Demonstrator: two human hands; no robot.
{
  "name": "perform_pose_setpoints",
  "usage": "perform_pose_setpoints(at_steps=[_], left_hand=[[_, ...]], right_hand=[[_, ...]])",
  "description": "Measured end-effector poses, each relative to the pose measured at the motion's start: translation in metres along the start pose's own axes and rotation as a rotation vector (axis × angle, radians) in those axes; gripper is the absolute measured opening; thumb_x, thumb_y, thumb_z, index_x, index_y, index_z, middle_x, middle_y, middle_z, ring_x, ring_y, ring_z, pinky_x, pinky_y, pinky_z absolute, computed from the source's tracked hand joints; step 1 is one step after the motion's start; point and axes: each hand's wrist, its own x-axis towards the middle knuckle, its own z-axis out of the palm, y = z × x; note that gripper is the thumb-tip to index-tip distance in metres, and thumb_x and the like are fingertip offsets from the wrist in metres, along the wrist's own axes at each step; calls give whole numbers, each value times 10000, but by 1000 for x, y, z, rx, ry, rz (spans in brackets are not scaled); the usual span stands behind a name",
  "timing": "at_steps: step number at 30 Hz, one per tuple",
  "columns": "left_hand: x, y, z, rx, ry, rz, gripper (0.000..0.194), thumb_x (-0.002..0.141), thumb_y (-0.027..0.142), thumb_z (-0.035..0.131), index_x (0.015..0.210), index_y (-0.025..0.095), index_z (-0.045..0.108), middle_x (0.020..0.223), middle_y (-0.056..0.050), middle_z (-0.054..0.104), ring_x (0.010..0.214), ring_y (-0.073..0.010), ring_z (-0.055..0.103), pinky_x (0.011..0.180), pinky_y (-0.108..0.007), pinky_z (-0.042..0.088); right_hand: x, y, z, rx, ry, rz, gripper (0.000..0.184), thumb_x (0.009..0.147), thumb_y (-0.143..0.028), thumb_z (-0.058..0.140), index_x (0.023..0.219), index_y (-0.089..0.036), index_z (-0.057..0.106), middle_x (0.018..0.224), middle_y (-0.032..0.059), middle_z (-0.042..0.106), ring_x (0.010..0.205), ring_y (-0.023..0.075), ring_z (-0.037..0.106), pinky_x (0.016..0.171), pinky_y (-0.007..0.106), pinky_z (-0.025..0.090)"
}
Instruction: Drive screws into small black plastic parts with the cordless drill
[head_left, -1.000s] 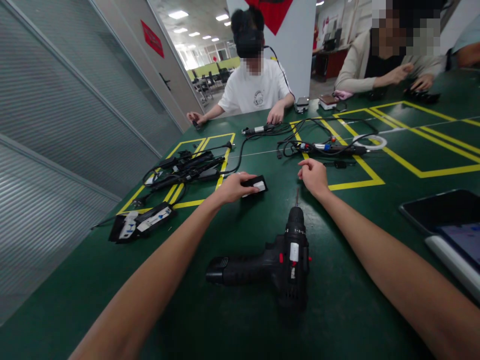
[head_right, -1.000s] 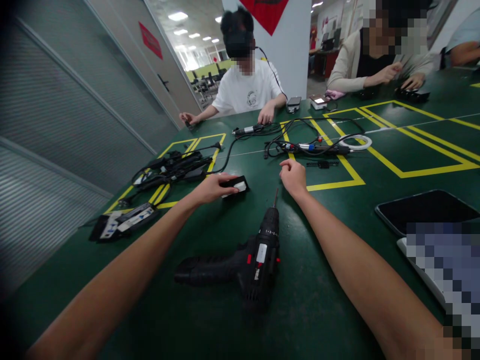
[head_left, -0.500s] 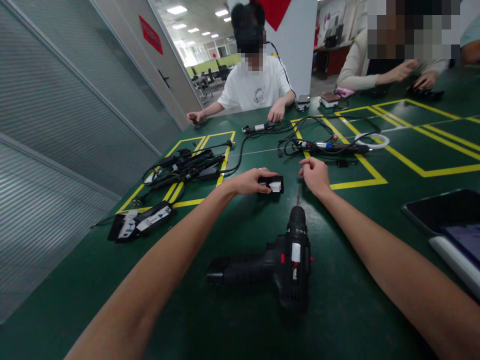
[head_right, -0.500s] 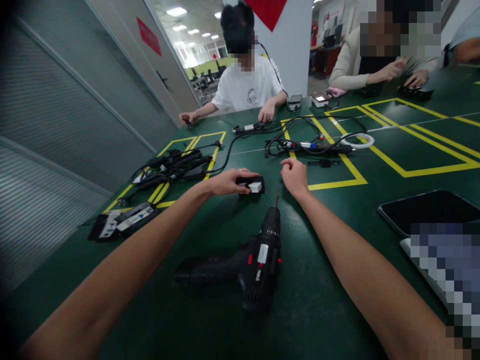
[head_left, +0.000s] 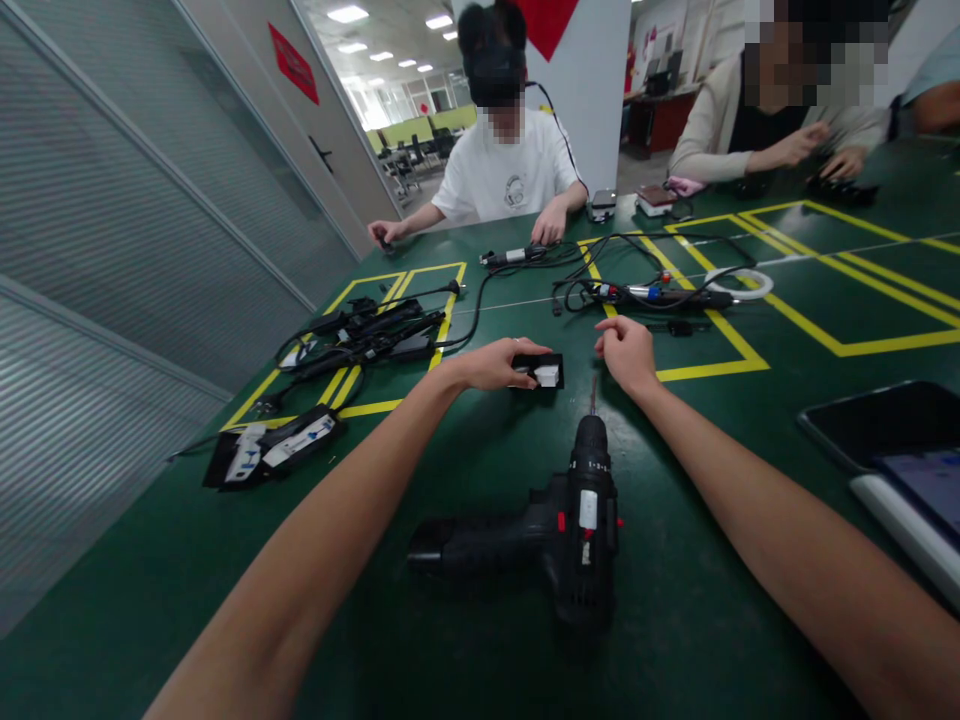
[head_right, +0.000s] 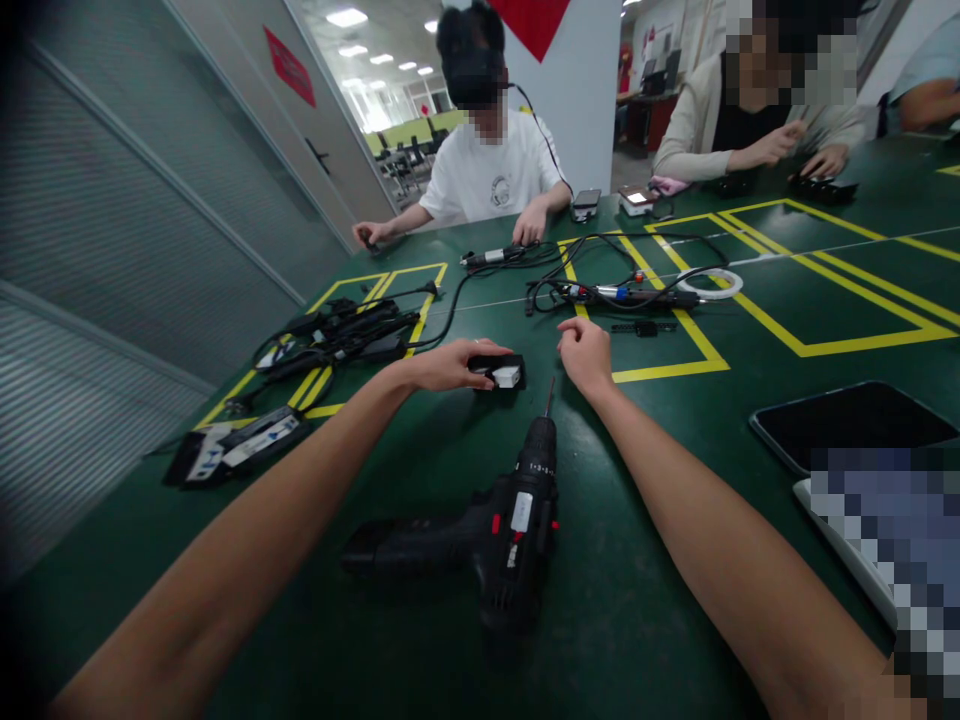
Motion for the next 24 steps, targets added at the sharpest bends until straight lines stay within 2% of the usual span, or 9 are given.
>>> perform_pose_setpoints(at_steps=[5, 8, 11, 13, 15, 17, 19, 20, 24], left_hand=[[0, 1, -1, -24, 42, -78, 766, 700, 380, 708, 1383, 187, 422, 1340, -98, 535, 1187, -230, 517, 1012, -340, 381], [-9, 13, -3, 45, 231, -108, 722, 739, 451, 669, 1365, 179, 434, 1386, -114, 478, 1258, -248, 455, 1059, -372, 344], [-34, 45, 3, 148, 406, -100, 582, 811, 475, 586, 1303, 180, 489, 1339, -110, 489, 1239, -245, 461, 1075, -388, 335], [-59, 74, 15, 173, 352, -102, 531, 837, 498, 543, 1282, 210, 502, 1318, -93, 494, 1207, -244, 487, 1053, -393, 367], [-87, 102, 34, 176, 216, -138, 559, 842, 544, 511, 1311, 242, 470, 1333, -84, 482, 1171, -246, 518, 1017, -398, 406], [-111, 122, 57, 181, 57, -169, 685, 792, 614, 537, 1363, 258, 406, 1313, -85, 501, 1089, -246, 568, 946, -394, 460], [-127, 133, 79, 223, -27, -172, 848, 709, 658, 602, 1401, 238, 347, 1279, -99, 527, 1077, -265, 571, 914, -402, 480], [-131, 135, 88, 267, -27, -181, 883, 699, 645, 620, 1414, 221, 323, 1271, -111, 533, 1088, -278, 564, 912, -415, 481], [-136, 133, 108, 425, -2, -220, 748, 800, 446, 570, 1430, 165, 282, 1173, -129, 602, 1020, -274, 596, 866, -419, 498]], right_hand=[[-1, 0, -1, -7, -6, -8, 277, 775, -187, 403, 869, -170, 663, 633, 25, 634, 594, 177, 609, 638, 305, 492], [0, 0, -1, -6, -6, -12, 275, 777, -189, 402, 864, -171, 662, 630, 24, 633, 578, 173, 602, 622, 301, 487], [0, 0, -1, -18, -4, -1, 281, 777, -188, 395, 862, -170, 662, 625, 24, 633, 571, 171, 603, 611, 295, 483], [0, -1, -1, -28, -5, -4, 284, 777, -188, 391, 863, -168, 661, 628, 26, 635, 579, 171, 608, 611, 291, 483], [-1, -1, -1, -36, 0, -11, 283, 777, -187, 390, 860, -168, 661, 629, 27, 635, 584, 170, 611, 612, 289, 484], [-1, -2, -2, -37, 9, -2, 283, 773, -183, 391, 860, -167, 661, 635, 29, 635, 590, 167, 613, 613, 286, 488], [-1, -1, -3, -10, 13, 44, 276, 766, -180, 399, 861, -166, 657, 639, 28, 635, 583, 159, 611, 600, 279, 491], [0, -1, -4, 25, 13, 87, 264, 764, -182, 407, 860, -166, 653, 638, 24, 632, 570, 152, 606, 586, 272, 493], [3, 1, -7, 196, 18, 290, 206, 772, -187, 423, 855, -178, 611, 611, -1, 608, 506, 116, 576, 527, 238, 491]])
